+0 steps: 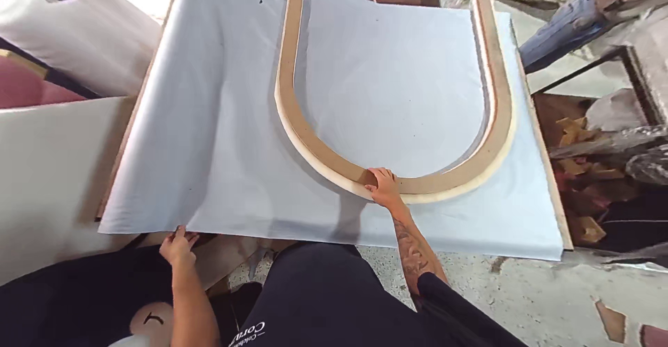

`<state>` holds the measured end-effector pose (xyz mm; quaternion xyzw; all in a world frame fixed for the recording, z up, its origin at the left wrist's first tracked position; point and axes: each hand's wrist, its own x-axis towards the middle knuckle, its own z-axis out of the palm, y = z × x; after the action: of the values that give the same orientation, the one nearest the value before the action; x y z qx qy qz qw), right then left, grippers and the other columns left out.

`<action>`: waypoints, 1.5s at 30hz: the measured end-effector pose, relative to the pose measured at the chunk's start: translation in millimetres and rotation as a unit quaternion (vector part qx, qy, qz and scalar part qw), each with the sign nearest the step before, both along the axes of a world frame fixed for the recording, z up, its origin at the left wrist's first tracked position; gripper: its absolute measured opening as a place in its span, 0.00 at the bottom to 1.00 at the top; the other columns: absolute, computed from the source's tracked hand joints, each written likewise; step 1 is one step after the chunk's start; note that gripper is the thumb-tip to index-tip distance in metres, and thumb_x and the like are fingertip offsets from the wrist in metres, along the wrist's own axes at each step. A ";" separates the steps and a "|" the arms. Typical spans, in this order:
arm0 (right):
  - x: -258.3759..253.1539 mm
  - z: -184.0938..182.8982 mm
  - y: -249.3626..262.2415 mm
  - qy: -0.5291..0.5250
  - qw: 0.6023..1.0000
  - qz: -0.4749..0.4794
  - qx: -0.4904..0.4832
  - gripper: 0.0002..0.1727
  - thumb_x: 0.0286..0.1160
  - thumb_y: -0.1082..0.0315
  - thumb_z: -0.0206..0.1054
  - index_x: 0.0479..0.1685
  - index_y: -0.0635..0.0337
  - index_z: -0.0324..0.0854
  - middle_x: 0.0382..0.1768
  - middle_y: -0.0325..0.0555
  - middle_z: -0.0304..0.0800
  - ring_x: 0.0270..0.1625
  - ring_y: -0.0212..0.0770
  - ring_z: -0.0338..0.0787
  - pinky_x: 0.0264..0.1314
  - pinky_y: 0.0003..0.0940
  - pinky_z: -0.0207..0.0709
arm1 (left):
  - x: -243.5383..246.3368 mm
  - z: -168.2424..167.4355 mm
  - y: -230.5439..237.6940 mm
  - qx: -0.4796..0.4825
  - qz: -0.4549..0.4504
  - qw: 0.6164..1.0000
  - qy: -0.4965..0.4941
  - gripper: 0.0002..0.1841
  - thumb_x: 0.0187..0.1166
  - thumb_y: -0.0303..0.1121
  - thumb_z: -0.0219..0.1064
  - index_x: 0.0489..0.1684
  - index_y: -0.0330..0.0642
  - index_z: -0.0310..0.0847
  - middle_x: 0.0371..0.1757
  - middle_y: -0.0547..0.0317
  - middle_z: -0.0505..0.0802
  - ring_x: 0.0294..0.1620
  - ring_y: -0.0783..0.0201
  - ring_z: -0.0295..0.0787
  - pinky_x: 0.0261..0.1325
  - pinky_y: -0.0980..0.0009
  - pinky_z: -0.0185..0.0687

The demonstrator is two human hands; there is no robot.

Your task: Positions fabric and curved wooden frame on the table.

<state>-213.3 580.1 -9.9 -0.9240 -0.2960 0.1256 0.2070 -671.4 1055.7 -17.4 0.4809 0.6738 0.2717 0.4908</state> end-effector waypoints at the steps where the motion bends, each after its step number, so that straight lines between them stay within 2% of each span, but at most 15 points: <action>1: -5.5 4.5 1.0 -0.002 1.000 0.001 0.009 0.33 0.67 0.57 0.76 0.78 0.48 0.79 0.72 0.50 0.83 0.78 0.56 0.76 0.84 0.66 0.59 | -2.5 0.6 -3.8 -0.008 -0.004 1.000 -0.009 0.26 0.88 0.45 0.63 0.74 0.32 0.71 0.51 0.43 0.90 0.38 0.59 0.93 0.45 0.59 0.93; 4: -10.3 -6.5 8.0 0.022 1.000 0.001 -0.010 0.34 0.67 0.55 0.76 0.79 0.45 0.78 0.74 0.49 0.82 0.79 0.56 0.75 0.84 0.66 0.59 | 3.2 2.9 -15.9 -0.017 -0.020 0.999 -0.021 0.27 0.88 0.47 0.62 0.72 0.33 0.71 0.48 0.46 0.91 0.38 0.58 0.94 0.45 0.59 0.94; 9: -14.3 -9.3 8.4 0.042 0.999 -0.011 -0.013 0.35 0.71 0.53 0.75 0.81 0.49 0.76 0.77 0.53 0.79 0.83 0.57 0.72 0.88 0.65 0.55 | 15.4 11.9 -42.1 -0.049 -0.095 0.994 -0.016 0.27 0.89 0.46 0.62 0.76 0.32 0.69 0.58 0.41 0.90 0.45 0.55 0.95 0.49 0.56 0.93; 12: -14.6 -5.4 -8.5 0.022 0.999 -0.046 0.006 0.46 0.68 0.38 0.75 0.87 0.48 0.69 0.83 0.52 0.73 0.87 0.55 0.67 0.92 0.61 0.53 | 17.7 18.5 -57.8 0.022 -0.182 0.977 0.111 0.24 0.91 0.46 0.58 0.62 0.28 0.81 0.45 0.44 0.94 0.38 0.57 0.95 0.46 0.55 0.93; 14: -15.5 5.2 -35.0 0.000 0.993 -0.113 0.013 0.48 0.69 0.32 0.71 0.88 0.47 0.67 0.86 0.50 0.69 0.88 0.54 0.66 0.91 0.61 0.55 | 23.3 25.8 -65.3 0.127 -0.256 0.927 0.243 0.26 0.90 0.50 0.56 0.51 0.32 0.89 0.39 0.45 0.96 0.39 0.52 0.95 0.52 0.45 0.90; 17: -13.0 10.4 -108.8 -0.029 0.963 -0.268 0.023 0.41 0.76 0.38 0.68 0.85 0.53 0.71 0.82 0.59 0.74 0.82 0.61 0.74 0.82 0.63 0.68 | 42.0 32.9 -95.7 0.199 -0.331 0.871 0.303 0.29 0.90 0.52 0.55 0.52 0.32 0.89 0.43 0.37 0.95 0.48 0.40 0.94 0.60 0.35 0.82; 19: -4.2 9.8 -172.6 -0.013 0.935 -0.352 0.031 0.38 0.78 0.44 0.68 0.82 0.58 0.72 0.77 0.66 0.76 0.79 0.66 0.77 0.78 0.65 0.71 | 59.6 32.9 -123.6 0.218 -0.376 0.860 0.267 0.27 0.90 0.51 0.57 0.53 0.32 0.89 0.42 0.38 0.96 0.46 0.43 0.95 0.59 0.38 0.84; 23: 19.1 2.1 -317.1 -0.020 0.884 -0.466 0.030 0.30 0.80 0.54 0.68 0.76 0.65 0.77 0.67 0.68 0.84 0.71 0.65 0.84 0.75 0.64 0.75 | 100.7 28.9 -187.1 0.231 -0.466 0.833 0.186 0.21 0.88 0.46 0.63 0.54 0.34 0.90 0.42 0.44 0.96 0.41 0.54 0.96 0.54 0.49 0.91; 28: 45.3 -17.4 -492.8 -0.014 0.797 -0.604 0.003 0.35 0.73 0.50 0.71 0.76 0.63 0.77 0.70 0.70 0.82 0.74 0.68 0.80 0.75 0.68 0.72 | 160.3 22.4 -291.1 0.225 -0.536 0.795 0.172 0.16 0.86 0.40 0.66 0.53 0.35 0.91 0.41 0.48 0.97 0.40 0.59 0.96 0.52 0.55 0.92; 32: 100.0 -38.2 -601.5 -0.059 0.828 -0.555 -0.051 0.37 0.68 0.41 0.74 0.75 0.52 0.81 0.73 0.69 0.79 0.76 0.73 0.75 0.71 0.77 0.68 | 227.7 11.2 -385.0 0.218 -0.555 0.779 0.193 0.17 0.87 0.40 0.64 0.56 0.33 0.89 0.45 0.43 0.96 0.46 0.52 0.96 0.58 0.48 0.89; 34: 110.0 -38.5 -618.1 -0.039 0.849 -0.521 -0.080 0.37 0.68 0.37 0.73 0.70 0.55 0.83 0.70 0.70 0.80 0.76 0.76 0.73 0.70 0.82 0.61 | 255.6 15.1 -428.3 0.207 -0.567 0.774 0.191 0.18 0.88 0.40 0.64 0.58 0.34 0.89 0.48 0.43 0.96 0.48 0.53 0.96 0.60 0.50 0.90; 36: 122.8 -26.0 -612.9 0.008 0.861 -0.500 -0.087 0.33 0.70 0.42 0.73 0.61 0.63 0.85 0.62 0.72 0.86 0.73 0.78 0.76 0.72 0.87 0.56 | 279.7 25.0 -471.1 0.192 -0.590 0.764 0.177 0.17 0.88 0.40 0.64 0.58 0.35 0.89 0.49 0.46 0.96 0.49 0.57 0.96 0.61 0.54 0.91; 38: 141.0 -17.2 -613.3 0.043 0.869 -0.483 -0.095 0.27 0.73 0.47 0.73 0.48 0.67 0.88 0.53 0.74 0.89 0.66 0.79 0.81 0.69 0.87 0.59 | 306.8 28.5 -508.6 0.192 -0.622 0.745 0.148 0.16 0.88 0.40 0.63 0.56 0.38 0.91 0.49 0.50 0.96 0.50 0.61 0.95 0.61 0.57 0.90; 42: 139.5 -14.5 -628.1 0.079 0.892 -0.432 -0.109 0.26 0.78 0.49 0.68 0.53 0.69 0.88 0.58 0.75 0.87 0.70 0.76 0.80 0.73 0.79 0.63 | 324.1 30.9 -534.3 0.238 -0.624 0.727 0.161 0.17 0.88 0.41 0.61 0.55 0.39 0.91 0.52 0.50 0.95 0.56 0.59 0.93 0.65 0.57 0.88; 45: 139.6 -16.6 -641.8 0.084 0.909 -0.400 -0.083 0.27 0.80 0.50 0.66 0.53 0.72 0.86 0.57 0.77 0.86 0.68 0.76 0.81 0.73 0.77 0.66 | 350.5 36.1 -534.2 0.241 -0.593 0.739 0.211 0.27 0.86 0.50 0.62 0.73 0.38 0.80 0.72 0.42 0.87 0.76 0.50 0.82 0.79 0.50 0.77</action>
<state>-73.7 -61.7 -26.5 -0.9649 0.1280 0.1338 0.1862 -320.9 521.4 18.7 0.9305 0.2506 -0.0295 0.2655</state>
